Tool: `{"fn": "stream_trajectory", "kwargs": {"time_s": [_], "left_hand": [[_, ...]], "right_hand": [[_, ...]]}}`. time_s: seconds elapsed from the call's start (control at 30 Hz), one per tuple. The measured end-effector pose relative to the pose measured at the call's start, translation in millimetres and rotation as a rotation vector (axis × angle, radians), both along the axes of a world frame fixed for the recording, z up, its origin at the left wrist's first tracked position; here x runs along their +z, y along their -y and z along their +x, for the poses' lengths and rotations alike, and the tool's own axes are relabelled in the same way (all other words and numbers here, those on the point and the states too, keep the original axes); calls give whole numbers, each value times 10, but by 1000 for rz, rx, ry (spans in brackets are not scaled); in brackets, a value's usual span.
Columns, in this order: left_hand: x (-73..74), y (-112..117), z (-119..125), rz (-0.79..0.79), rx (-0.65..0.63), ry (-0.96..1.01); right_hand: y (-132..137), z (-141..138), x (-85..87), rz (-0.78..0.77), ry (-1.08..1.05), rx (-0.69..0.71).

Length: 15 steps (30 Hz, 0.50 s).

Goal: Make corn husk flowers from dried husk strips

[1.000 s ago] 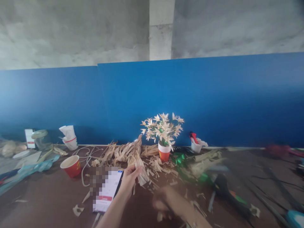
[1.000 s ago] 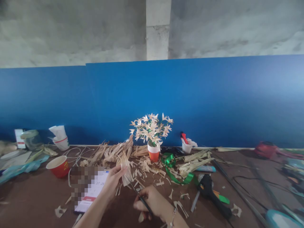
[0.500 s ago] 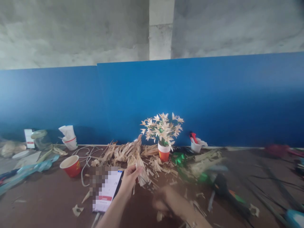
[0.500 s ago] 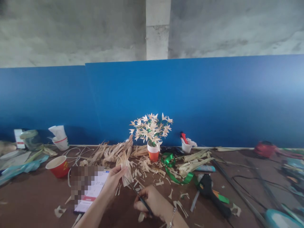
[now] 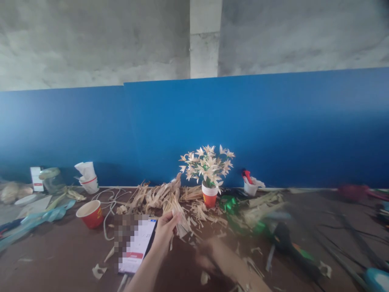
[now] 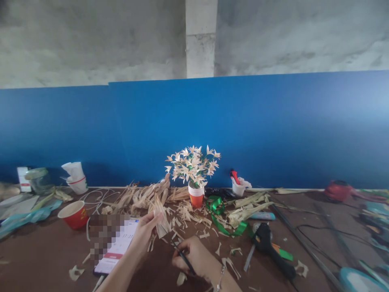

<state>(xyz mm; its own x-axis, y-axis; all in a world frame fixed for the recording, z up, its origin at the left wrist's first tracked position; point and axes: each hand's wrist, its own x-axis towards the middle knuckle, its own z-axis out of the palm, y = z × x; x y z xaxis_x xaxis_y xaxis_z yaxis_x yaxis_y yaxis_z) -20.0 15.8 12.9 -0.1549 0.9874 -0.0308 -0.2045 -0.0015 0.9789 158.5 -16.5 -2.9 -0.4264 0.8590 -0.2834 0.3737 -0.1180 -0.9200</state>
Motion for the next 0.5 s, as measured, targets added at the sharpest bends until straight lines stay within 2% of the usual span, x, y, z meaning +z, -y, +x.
{"fn": "stream_trajectory", "kwargs": {"time_s": [0.3, 0.5], "left_hand": [[-135, -35, 43, 14, 66, 137], [-130, -2, 100, -15, 134, 245]], "right_hand": [[-8, -1, -45, 17, 26, -38], [-22, 8, -77, 0, -2, -61]]}}
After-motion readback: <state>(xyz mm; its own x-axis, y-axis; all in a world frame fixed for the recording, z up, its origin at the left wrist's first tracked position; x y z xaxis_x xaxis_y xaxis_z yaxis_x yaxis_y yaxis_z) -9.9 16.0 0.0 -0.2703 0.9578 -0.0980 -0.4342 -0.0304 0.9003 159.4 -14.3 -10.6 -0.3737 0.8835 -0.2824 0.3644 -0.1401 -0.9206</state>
